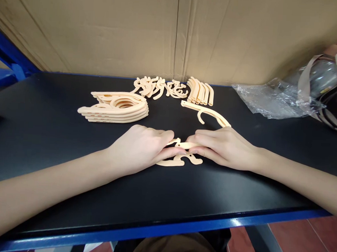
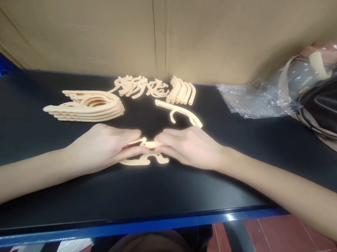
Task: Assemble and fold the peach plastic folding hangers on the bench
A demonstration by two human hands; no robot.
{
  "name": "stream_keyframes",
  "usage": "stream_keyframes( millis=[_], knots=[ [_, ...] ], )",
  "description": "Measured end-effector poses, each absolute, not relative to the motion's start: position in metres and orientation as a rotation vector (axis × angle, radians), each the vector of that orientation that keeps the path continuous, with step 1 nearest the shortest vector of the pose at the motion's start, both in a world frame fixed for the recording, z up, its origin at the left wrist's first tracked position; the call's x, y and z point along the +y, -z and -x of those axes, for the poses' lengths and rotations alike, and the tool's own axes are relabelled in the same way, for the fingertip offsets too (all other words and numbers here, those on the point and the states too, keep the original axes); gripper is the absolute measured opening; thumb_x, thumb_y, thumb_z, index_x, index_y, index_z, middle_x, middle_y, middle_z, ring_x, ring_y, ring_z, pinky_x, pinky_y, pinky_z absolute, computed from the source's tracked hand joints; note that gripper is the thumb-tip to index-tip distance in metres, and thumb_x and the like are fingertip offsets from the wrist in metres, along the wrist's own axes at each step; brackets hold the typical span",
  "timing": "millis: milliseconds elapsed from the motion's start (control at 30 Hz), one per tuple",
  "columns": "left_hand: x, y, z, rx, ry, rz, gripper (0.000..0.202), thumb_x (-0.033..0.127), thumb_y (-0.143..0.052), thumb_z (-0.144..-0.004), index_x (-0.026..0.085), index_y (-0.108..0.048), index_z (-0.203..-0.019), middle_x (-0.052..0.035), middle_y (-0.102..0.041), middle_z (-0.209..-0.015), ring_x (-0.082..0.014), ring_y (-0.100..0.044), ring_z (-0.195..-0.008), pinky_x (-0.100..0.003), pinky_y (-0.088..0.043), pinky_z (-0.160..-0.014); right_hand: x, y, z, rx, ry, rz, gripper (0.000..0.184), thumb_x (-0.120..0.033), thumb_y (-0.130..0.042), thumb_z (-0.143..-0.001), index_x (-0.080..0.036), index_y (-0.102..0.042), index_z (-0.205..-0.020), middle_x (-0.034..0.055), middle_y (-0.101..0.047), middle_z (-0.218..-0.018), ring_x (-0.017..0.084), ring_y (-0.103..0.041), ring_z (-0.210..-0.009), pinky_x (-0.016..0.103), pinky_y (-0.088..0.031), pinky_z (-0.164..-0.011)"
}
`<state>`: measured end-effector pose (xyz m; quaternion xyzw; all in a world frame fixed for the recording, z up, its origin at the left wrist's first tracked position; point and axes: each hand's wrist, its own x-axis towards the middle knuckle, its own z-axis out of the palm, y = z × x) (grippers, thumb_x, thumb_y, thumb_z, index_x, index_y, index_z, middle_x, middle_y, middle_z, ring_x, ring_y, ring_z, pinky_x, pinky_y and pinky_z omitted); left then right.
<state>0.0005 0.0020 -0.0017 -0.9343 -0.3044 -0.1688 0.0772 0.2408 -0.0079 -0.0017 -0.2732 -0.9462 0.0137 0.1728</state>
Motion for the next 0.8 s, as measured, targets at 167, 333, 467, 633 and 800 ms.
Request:
stream_keyframes(
  millis=[167, 333, 467, 633, 800],
  knots=[
    [0.0000, -0.0048, -0.0014, -0.937, 0.417, 2.861, 0.069, 0.063, -0.012, -0.099, 0.017, -0.047, -0.061, 0.0005, -0.050, -0.049, -0.0116, -0.045, -0.041, -0.024, -0.020, -0.045, -0.0084, 0.0012, -0.2407, -2.688, -0.072, 0.779, 0.033, -0.035, -0.037, -0.103, -0.016, -0.064, -0.098, -0.0002, -0.065, -0.079, 0.008, -0.055, -0.059, 0.021, -0.033, -0.050],
    [-0.0008, -0.0060, -0.0018, -0.981, 0.423, 2.864, 0.070, 0.065, -0.009, -0.097, 0.018, -0.045, -0.060, 0.0007, -0.049, -0.048, -0.0117, -0.045, -0.039, -0.025, -0.018, -0.045, -0.0093, 0.0014, -0.2399, -2.678, -0.037, 0.802, 0.034, -0.036, -0.038, -0.103, -0.017, -0.065, -0.100, -0.0012, -0.065, -0.079, 0.008, -0.056, -0.060, 0.021, -0.034, -0.051],
    [0.0004, -0.0034, -0.0010, -0.982, 0.465, 2.895, 0.068, 0.066, -0.011, -0.097, 0.018, -0.042, -0.060, 0.0022, -0.047, -0.048, -0.0109, -0.044, -0.039, -0.024, -0.018, -0.045, -0.0094, 0.0013, -0.2402, -2.667, -0.033, 0.806, 0.033, -0.036, -0.039, -0.103, -0.018, -0.066, -0.103, -0.0008, -0.067, -0.083, 0.008, -0.057, -0.063, 0.020, -0.035, -0.052],
    [0.0023, 0.0000, 0.0007, -0.955, 0.602, 2.958, 0.056, 0.051, -0.018, -0.103, 0.019, -0.039, -0.063, 0.0047, -0.045, -0.050, -0.0091, -0.041, -0.040, -0.023, -0.022, -0.046, -0.0090, 0.0014, -0.2404, -2.631, -0.109, 0.809, 0.031, -0.036, -0.041, -0.102, -0.018, -0.065, -0.101, -0.0006, -0.067, -0.082, 0.008, -0.056, -0.064, 0.019, -0.037, -0.055],
    [0.0001, -0.0030, 0.0006, -1.006, 0.568, 3.021, 0.040, 0.034, -0.025, -0.102, 0.020, -0.039, -0.067, 0.0049, -0.046, -0.054, -0.0101, -0.044, -0.044, -0.024, -0.023, -0.048, -0.0090, 0.0021, -0.2398, -2.617, -0.102, 0.804, 0.030, -0.036, -0.041, -0.102, -0.018, -0.064, -0.099, -0.0016, -0.065, -0.079, 0.008, -0.055, -0.063, 0.019, -0.036, -0.053]
  ],
)
